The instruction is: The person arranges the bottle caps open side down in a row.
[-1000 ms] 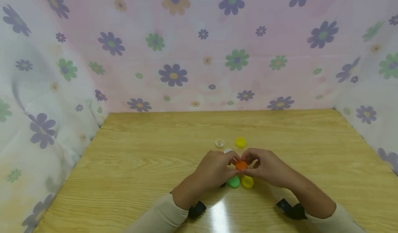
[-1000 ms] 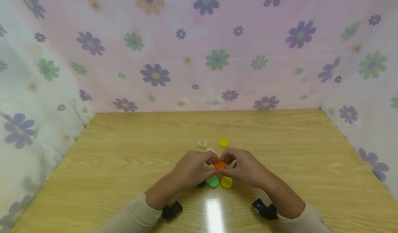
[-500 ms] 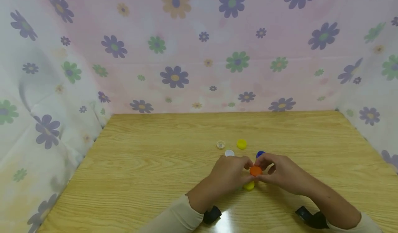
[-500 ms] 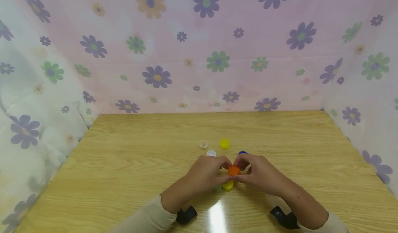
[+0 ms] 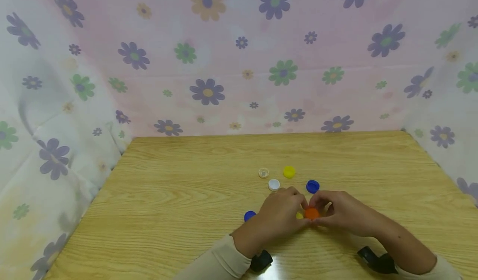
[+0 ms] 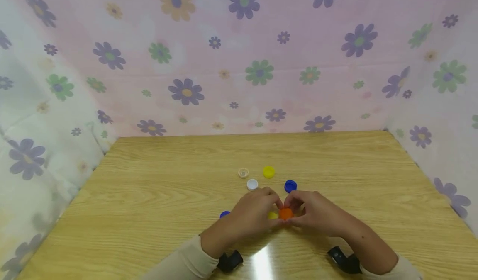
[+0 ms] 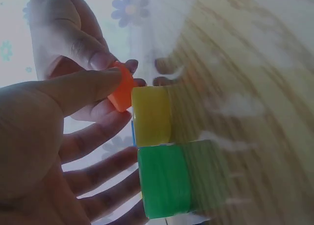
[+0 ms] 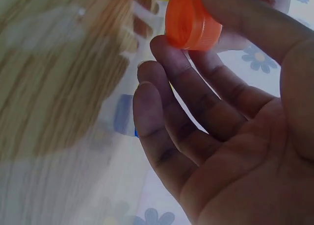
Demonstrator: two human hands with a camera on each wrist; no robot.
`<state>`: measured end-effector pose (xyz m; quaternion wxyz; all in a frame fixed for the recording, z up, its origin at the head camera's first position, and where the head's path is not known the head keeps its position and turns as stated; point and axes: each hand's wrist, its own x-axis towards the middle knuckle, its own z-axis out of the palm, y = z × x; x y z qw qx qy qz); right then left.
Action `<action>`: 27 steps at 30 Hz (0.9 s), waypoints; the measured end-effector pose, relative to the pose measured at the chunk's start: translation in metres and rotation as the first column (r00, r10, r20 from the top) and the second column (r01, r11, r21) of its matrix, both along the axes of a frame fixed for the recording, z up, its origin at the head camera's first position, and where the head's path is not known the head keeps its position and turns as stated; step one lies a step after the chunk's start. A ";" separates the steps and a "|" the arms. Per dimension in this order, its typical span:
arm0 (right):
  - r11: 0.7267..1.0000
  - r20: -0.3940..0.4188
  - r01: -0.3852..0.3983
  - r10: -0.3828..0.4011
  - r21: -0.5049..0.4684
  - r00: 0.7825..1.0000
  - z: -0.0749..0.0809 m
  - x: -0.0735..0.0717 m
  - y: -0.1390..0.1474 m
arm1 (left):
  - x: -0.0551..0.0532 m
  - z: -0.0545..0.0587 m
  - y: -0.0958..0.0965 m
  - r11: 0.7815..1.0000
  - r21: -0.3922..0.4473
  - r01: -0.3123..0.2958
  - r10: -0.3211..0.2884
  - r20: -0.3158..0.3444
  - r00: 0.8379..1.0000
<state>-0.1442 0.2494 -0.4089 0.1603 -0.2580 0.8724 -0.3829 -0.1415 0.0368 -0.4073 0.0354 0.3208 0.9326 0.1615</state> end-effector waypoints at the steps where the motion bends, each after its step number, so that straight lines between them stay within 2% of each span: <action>1: 1.000 0.001 -0.003 0.003 0.004 1.000 -0.001 0.000 -0.001 | 0.000 0.000 0.000 1.000 -0.009 0.004 -0.004 -0.005 1.000; 8: 0.999 0.021 -0.002 0.001 0.034 1.000 -0.002 0.000 -0.003 | -0.001 -0.003 0.000 0.998 -0.059 0.010 -0.009 0.017 1.000; 14: 1.000 0.055 -0.027 0.027 0.000 0.998 -0.005 0.000 -0.002 | 0.002 -0.004 0.002 0.994 -0.106 0.000 0.003 0.022 1.000; 22: 0.999 0.005 -0.038 0.038 0.018 0.999 -0.009 0.001 -0.003 | 0.001 -0.004 0.005 0.990 -0.140 0.003 -0.002 0.004 1.000; 27: 0.999 0.006 -0.025 0.025 0.037 1.000 -0.008 0.001 -0.004 | 0.001 -0.005 0.007 0.985 -0.171 0.001 -0.001 -0.002 1.000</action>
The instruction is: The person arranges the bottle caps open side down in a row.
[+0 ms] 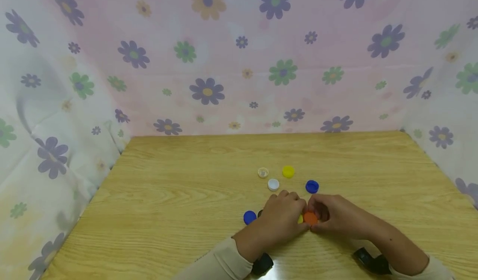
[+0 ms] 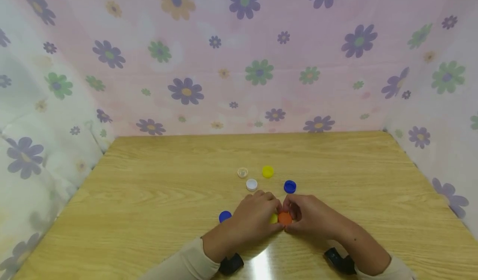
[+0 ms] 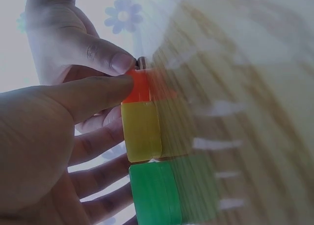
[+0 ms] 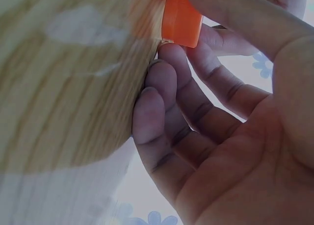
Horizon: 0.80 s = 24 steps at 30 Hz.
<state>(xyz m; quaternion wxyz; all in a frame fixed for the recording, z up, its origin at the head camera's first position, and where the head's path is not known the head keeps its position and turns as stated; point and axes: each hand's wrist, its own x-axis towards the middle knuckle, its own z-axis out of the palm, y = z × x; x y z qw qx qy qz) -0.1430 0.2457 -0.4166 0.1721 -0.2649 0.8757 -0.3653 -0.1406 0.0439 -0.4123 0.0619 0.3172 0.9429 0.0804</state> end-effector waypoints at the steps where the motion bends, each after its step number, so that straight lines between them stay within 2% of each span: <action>1: 1.000 0.003 0.000 0.000 0.003 1.000 0.000 0.000 0.000 | 0.000 0.000 0.000 1.000 -0.003 0.001 -0.001 0.001 1.000; 8: 1.000 -0.006 -0.003 0.003 0.005 1.000 0.001 0.001 -0.001 | -0.001 -0.003 0.000 1.000 0.003 0.011 -0.011 -0.024 1.000; 14: 1.000 0.012 -0.005 0.005 0.014 1.000 0.000 0.002 -0.001 | 0.000 -0.005 0.000 1.000 0.006 0.013 -0.013 -0.012 1.000; 24: 1.000 0.008 -0.003 0.003 0.025 1.000 0.001 0.000 -0.001 | 0.001 0.001 -0.001 1.000 0.004 0.013 -0.013 -0.022 1.000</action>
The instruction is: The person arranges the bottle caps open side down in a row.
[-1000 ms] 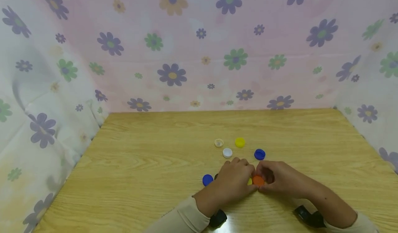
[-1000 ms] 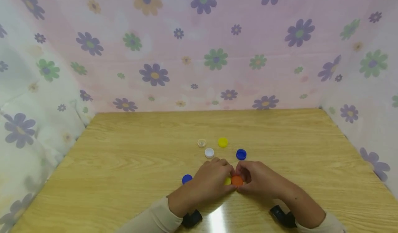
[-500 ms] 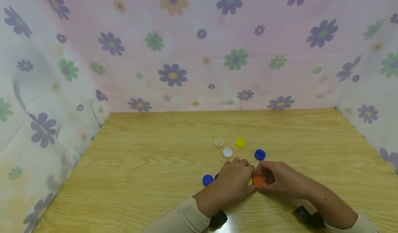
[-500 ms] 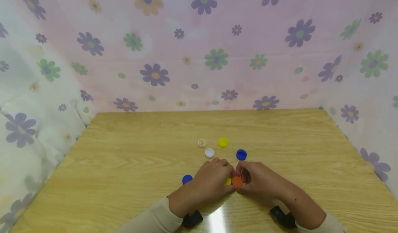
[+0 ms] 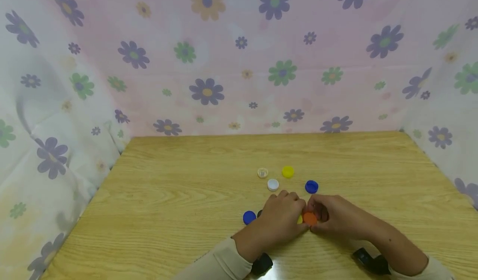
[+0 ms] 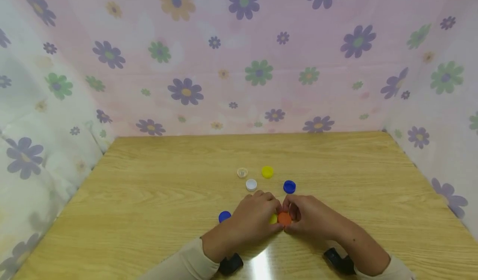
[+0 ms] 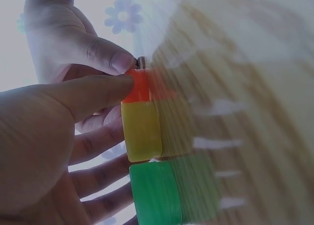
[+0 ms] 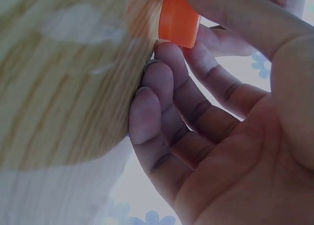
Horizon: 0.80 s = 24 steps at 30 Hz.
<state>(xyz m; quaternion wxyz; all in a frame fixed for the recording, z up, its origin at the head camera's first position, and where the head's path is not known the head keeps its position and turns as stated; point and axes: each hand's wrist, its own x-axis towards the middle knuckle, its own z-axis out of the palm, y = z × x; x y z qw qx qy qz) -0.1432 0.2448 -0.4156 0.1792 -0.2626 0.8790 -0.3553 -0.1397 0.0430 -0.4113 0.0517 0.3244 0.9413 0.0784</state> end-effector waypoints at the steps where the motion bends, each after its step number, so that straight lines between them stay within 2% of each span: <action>1: 1.000 0.001 -0.002 0.002 0.000 1.000 0.000 0.000 0.000 | 0.001 0.000 0.000 1.000 0.008 -0.001 0.001 0.001 1.000; 7: 1.000 -0.008 -0.016 0.016 0.023 1.000 0.007 0.000 0.008 | 0.000 -0.002 -0.004 0.997 0.078 0.011 -0.011 -0.011 1.000; 9: 1.000 -0.001 0.015 -0.015 0.027 1.000 0.011 -0.001 0.012 | -0.001 -0.002 -0.005 0.994 0.108 0.015 -0.013 -0.019 1.000; 11: 0.997 -0.040 0.071 -0.069 0.031 0.997 0.017 -0.002 0.015 | -0.003 0.000 -0.004 0.991 0.137 0.006 -0.002 -0.029 1.000; 16: 0.974 -0.177 0.225 -0.220 0.012 0.959 0.024 -0.006 0.015 | -0.010 0.008 0.000 0.975 0.216 -0.061 0.078 -0.072 0.994; 20: 0.962 -0.221 0.272 -0.269 -0.017 0.937 0.023 -0.012 0.012 | -0.015 0.014 0.008 0.964 0.243 -0.106 0.133 -0.097 0.986; 24: 0.954 -0.232 0.298 -0.296 -0.026 0.927 0.019 -0.018 0.010 | -0.018 0.016 0.019 0.954 0.256 -0.156 0.176 -0.055 0.983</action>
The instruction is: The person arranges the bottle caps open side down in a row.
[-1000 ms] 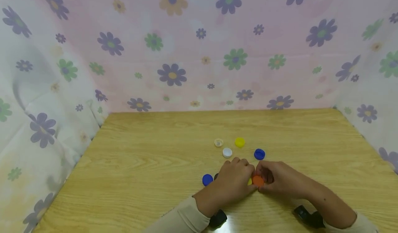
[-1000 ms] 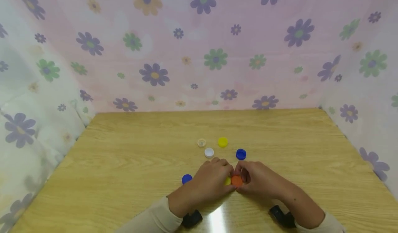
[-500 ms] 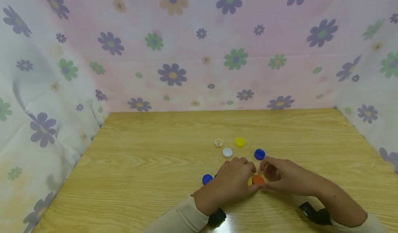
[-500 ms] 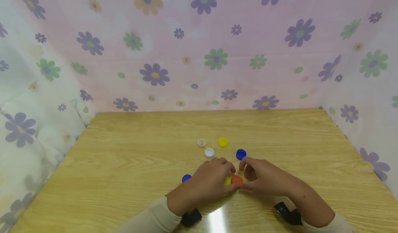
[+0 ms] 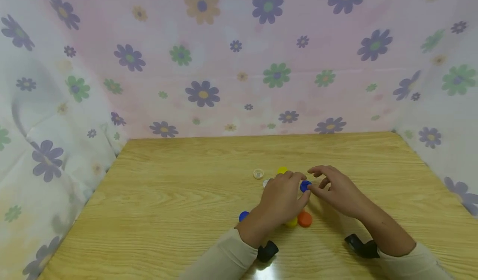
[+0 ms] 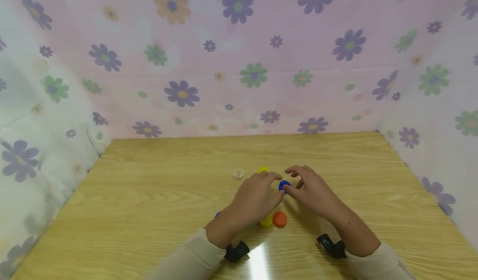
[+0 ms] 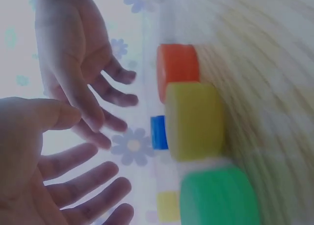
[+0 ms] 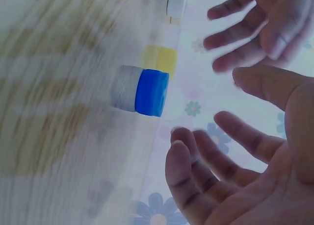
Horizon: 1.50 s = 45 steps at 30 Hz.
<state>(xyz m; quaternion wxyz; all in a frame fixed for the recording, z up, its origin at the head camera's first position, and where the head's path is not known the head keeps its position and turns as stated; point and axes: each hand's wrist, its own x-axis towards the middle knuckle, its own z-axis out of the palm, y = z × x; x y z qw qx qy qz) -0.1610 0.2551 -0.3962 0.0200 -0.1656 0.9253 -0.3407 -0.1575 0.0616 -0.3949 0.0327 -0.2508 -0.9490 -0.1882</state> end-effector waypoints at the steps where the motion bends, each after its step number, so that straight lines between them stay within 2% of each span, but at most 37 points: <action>1: 1.000 0.005 0.006 -0.006 -0.001 1.000 -0.001 -0.001 0.000 | -0.001 0.000 0.003 1.000 0.011 -0.008 0.008 0.017 1.000; 6: 1.000 0.033 0.009 -0.008 -0.020 0.999 -0.004 -0.006 0.000 | -0.003 0.001 0.016 0.998 0.042 -0.042 0.039 0.066 0.997; 10: 1.000 0.046 0.002 -0.001 -0.030 0.999 -0.007 -0.008 0.001 | -0.005 -0.001 0.022 0.998 -0.005 -0.061 0.061 0.067 0.996; 17: 1.000 0.084 -0.025 0.024 0.016 0.996 -0.013 -0.011 0.003 | -0.011 -0.008 0.023 0.985 -0.153 -0.085 0.102 0.111 0.989; 24: 0.997 0.101 -0.042 0.035 0.063 0.994 -0.017 -0.013 0.002 | -0.014 -0.013 0.022 0.978 -0.197 -0.067 0.101 0.167 0.981; 31: 0.995 0.095 -0.026 0.017 0.097 0.995 -0.019 -0.014 0.001 | -0.016 -0.015 0.022 0.973 -0.220 -0.062 0.099 0.159 0.982; 38: 0.996 0.125 -0.028 0.016 0.090 0.992 -0.020 -0.013 0.001 | -0.017 -0.013 0.021 0.974 -0.219 -0.051 0.089 0.167 0.982; 45: 0.996 0.123 -0.025 0.014 0.088 0.992 -0.022 -0.012 -0.001 | -0.015 -0.014 0.021 0.973 -0.226 -0.050 0.091 0.175 0.980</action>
